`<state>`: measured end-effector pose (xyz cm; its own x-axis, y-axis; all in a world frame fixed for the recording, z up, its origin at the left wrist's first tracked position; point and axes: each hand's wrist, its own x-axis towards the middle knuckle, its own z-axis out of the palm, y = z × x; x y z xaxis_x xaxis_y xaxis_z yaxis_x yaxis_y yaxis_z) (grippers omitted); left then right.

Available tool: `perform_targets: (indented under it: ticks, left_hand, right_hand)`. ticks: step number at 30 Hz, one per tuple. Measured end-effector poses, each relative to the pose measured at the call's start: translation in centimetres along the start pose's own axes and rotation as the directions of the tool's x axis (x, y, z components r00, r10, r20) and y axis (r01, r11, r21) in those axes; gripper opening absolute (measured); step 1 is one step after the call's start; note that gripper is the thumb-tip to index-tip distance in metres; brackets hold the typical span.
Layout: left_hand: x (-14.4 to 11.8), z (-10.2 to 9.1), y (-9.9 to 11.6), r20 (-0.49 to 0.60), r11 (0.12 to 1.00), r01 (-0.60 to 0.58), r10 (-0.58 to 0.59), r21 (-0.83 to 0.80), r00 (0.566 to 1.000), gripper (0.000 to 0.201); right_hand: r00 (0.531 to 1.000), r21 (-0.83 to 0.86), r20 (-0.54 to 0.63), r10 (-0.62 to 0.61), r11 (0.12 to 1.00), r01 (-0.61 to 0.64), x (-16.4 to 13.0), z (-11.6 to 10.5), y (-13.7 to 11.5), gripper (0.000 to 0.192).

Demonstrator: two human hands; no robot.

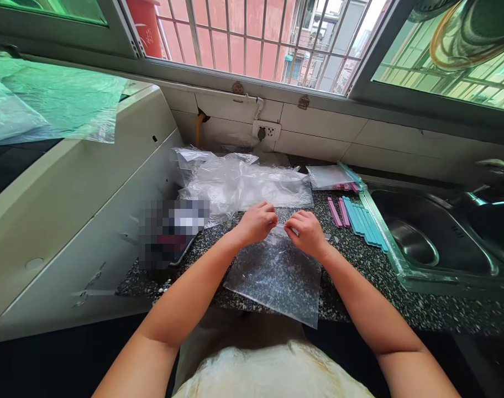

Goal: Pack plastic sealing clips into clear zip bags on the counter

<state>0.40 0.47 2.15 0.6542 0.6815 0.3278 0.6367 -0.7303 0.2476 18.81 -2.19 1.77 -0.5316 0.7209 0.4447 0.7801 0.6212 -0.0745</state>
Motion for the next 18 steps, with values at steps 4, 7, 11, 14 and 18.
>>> perform_targets:
  ticks: [4,7,11,14,18]
  left_hand:
    - [0.0,-0.1,0.2,0.032,0.999,0.005,-0.007,0.044,0.999,0.019]
    - [0.0,0.0,0.1,0.034,0.999,-0.003,0.002,0.046,0.999,0.019]
    - [0.0,0.1,-0.2,0.030,0.999,-0.002,0.001,0.047,1.000,0.019]
    - [0.0,0.1,-0.5,0.014,0.999,0.001,-0.001,0.043,1.000,0.018]
    - [0.0,0.0,-0.8,0.010,0.999,0.009,-0.010,0.033,1.000,0.017]
  right_hand:
    - [1.000,0.010,0.006,0.006,1.000,-0.006,0.0,0.1,0.0,0.012]
    - [1.000,0.025,0.023,0.019,1.000,-0.020,0.0,0.2,0.0,0.012]
    - [0.998,0.055,0.045,0.041,0.998,-0.043,0.0,-0.2,0.3,0.008]
    - [0.995,0.087,0.068,0.068,0.993,-0.074,0.0,-0.6,0.8,0.006]
    - [0.989,0.135,0.116,0.095,0.985,-0.110,0.1,-1.0,1.5,0.006]
